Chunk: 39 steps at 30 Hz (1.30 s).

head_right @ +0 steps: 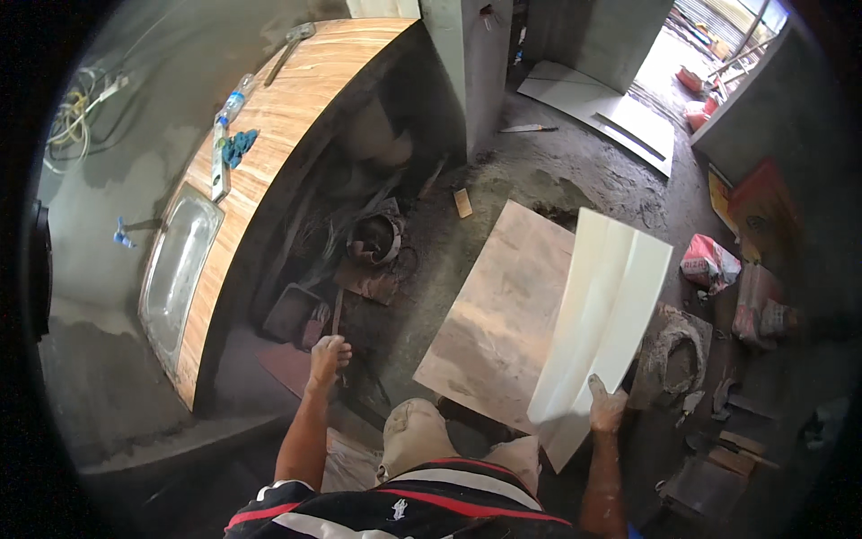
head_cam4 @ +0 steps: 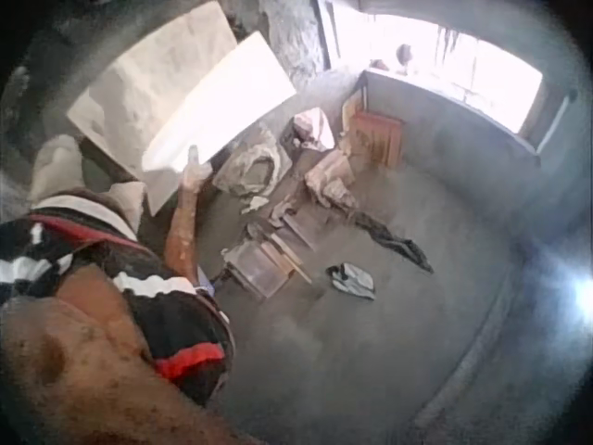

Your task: The person applies mortar to a concrete wall, positions a tile against it, and presses it into place by hand. They then pour water from a cup onto a second tile to clean it and use a trowel to apply mortar to the back of that tile.

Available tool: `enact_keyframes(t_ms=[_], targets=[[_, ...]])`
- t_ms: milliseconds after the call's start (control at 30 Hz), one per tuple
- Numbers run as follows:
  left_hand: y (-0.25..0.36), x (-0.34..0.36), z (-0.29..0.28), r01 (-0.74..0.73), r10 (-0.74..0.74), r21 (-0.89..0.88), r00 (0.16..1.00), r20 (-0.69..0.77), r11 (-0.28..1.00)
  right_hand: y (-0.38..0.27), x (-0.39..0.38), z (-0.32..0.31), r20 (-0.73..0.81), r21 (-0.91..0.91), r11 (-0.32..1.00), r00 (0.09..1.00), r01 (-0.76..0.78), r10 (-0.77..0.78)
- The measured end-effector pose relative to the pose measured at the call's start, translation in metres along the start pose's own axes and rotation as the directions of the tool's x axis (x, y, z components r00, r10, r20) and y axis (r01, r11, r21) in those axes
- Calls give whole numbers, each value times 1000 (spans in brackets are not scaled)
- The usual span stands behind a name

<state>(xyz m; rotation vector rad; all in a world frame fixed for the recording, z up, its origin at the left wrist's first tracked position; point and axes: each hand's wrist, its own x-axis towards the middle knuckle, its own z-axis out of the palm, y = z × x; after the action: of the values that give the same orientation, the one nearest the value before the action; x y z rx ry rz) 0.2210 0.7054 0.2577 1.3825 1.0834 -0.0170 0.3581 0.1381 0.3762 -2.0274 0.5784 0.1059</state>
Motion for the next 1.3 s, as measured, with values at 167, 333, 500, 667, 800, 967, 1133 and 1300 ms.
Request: enact_keyframes(t_ms=[167, 333, 500, 667, 800, 967, 1133, 1300], targets=[[-26, -1, -5, 35, -35, 23, 999, -6, 999, 89, 5, -2, 276, -554, 601, 808, 576, -520], [-14, -33, 4, 7, -10, 52, 999, 49, 999, 64, -16, 31, 211, -140, 937, 934, 319, -287], [72, -41, -18, -202, 181, 187, 976, 125, 961, 33, -30, 59, 214, -404, 883, 963, 238, -162], [248, -8, -39, -520, 527, 281, 848, 54, 807, -11, -44, 85, 106, -323, 946, 993, -9, 46], [361, 79, -70, -684, 688, 384, 710, 152, 620, -12, -53, 130, -46, -403, 909, 995, -104, 94], [445, 257, -98, -693, 835, 721, 389, 389, -13, -12, -58, 181, 6, -394, 913, 994, 105, -111], [455, 348, -103, -580, 727, 803, 492, 480, -138, -91, -43, 225, -4, -580, 746, 915, 326, -403], [451, 347, -88, -533, 694, 842, 577, 431, -79, -148, -29, 247, -33, -749, 592, 876, 298, -482]])
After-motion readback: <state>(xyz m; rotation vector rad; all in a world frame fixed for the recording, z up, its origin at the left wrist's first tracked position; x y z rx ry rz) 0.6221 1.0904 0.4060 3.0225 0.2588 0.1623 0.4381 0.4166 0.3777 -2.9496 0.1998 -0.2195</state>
